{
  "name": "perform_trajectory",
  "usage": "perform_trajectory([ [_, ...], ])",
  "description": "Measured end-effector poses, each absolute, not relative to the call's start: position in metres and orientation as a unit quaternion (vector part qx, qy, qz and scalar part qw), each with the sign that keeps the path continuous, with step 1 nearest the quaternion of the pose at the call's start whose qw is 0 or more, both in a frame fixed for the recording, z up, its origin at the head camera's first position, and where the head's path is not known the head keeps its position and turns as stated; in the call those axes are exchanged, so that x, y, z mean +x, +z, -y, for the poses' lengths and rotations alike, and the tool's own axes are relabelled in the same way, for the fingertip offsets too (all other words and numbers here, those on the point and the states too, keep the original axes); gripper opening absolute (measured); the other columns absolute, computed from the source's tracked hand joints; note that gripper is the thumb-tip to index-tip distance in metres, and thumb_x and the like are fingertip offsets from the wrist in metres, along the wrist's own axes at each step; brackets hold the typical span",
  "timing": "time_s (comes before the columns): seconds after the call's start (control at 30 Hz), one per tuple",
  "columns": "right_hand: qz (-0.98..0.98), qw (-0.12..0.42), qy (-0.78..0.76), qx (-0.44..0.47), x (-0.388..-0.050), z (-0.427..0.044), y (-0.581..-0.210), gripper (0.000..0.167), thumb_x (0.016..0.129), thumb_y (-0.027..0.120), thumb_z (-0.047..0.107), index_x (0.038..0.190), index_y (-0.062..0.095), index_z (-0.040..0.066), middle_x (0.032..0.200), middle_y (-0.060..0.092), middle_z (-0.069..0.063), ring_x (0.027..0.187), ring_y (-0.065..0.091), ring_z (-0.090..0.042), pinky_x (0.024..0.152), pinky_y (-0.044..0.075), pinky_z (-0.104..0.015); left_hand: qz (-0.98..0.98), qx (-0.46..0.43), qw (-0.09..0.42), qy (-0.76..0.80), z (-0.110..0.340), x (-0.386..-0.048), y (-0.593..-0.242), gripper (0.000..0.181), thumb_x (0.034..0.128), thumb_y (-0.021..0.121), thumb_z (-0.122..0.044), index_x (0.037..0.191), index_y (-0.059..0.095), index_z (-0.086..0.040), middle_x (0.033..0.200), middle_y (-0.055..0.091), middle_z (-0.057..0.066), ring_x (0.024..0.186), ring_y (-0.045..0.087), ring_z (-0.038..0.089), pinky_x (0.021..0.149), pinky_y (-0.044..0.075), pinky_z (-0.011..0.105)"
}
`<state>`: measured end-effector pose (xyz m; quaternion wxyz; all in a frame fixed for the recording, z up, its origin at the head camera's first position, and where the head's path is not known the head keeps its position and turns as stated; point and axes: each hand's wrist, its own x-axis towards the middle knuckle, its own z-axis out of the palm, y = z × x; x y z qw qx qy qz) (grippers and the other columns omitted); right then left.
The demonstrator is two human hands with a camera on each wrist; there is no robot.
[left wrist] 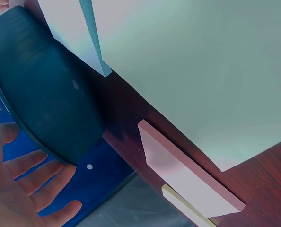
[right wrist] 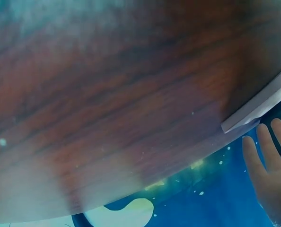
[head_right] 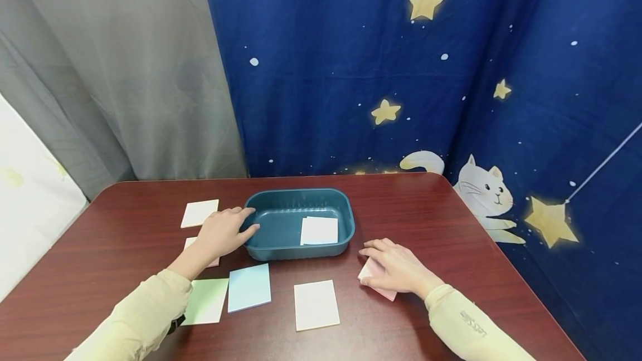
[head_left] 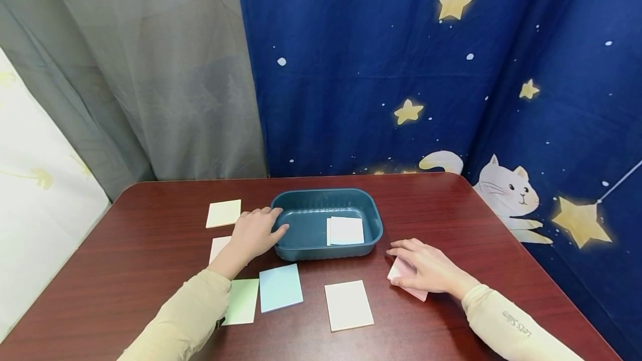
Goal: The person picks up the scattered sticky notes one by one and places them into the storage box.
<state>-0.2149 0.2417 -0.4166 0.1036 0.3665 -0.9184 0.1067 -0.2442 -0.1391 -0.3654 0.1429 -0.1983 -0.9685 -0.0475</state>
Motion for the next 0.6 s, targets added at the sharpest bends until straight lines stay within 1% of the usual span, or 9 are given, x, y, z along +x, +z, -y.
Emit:
perform_trajectory([
  [0.17,0.929,0.088,0.107,0.344,-0.21,-0.242,-0.419,0.061,0.07,0.061,0.059,0.116,0.058,0.019,0.12,0.05,-0.001,0.107,0.045,-0.014,0.078,0.042,-0.039,0.968,-0.199,0.145,-0.048,0.139,-0.244,-0.365,0.045,0.0828,0.057,-0.038,0.113,0.058,-0.005,0.099,0.061,0.012,0.08,0.059,0.026,0.065,0.044,0.042],
  [0.4,0.937,0.073,0.102,0.326,-0.204,-0.243,-0.421,0.068,0.069,0.061,0.06,0.12,0.055,0.015,0.123,0.048,-0.007,0.106,0.046,-0.02,0.078,0.041,-0.043,0.967,-0.201,0.15,-0.046,0.139,-0.245,-0.366,0.046,0.0832,0.055,-0.04,0.113,0.058,-0.005,0.098,0.061,0.012,0.079,0.059,0.025,0.064,0.044,0.041],
  [0.6,0.941,0.073,0.096,0.315,-0.202,-0.244,-0.421,0.071,0.069,0.062,0.06,0.121,0.054,0.013,0.121,0.049,-0.008,0.107,0.045,-0.021,0.077,0.041,-0.043,0.968,-0.198,0.15,-0.048,0.14,-0.246,-0.369,0.046,0.0826,0.056,-0.04,0.113,0.059,-0.005,0.098,0.061,0.012,0.08,0.059,0.026,0.065,0.045,0.042],
])
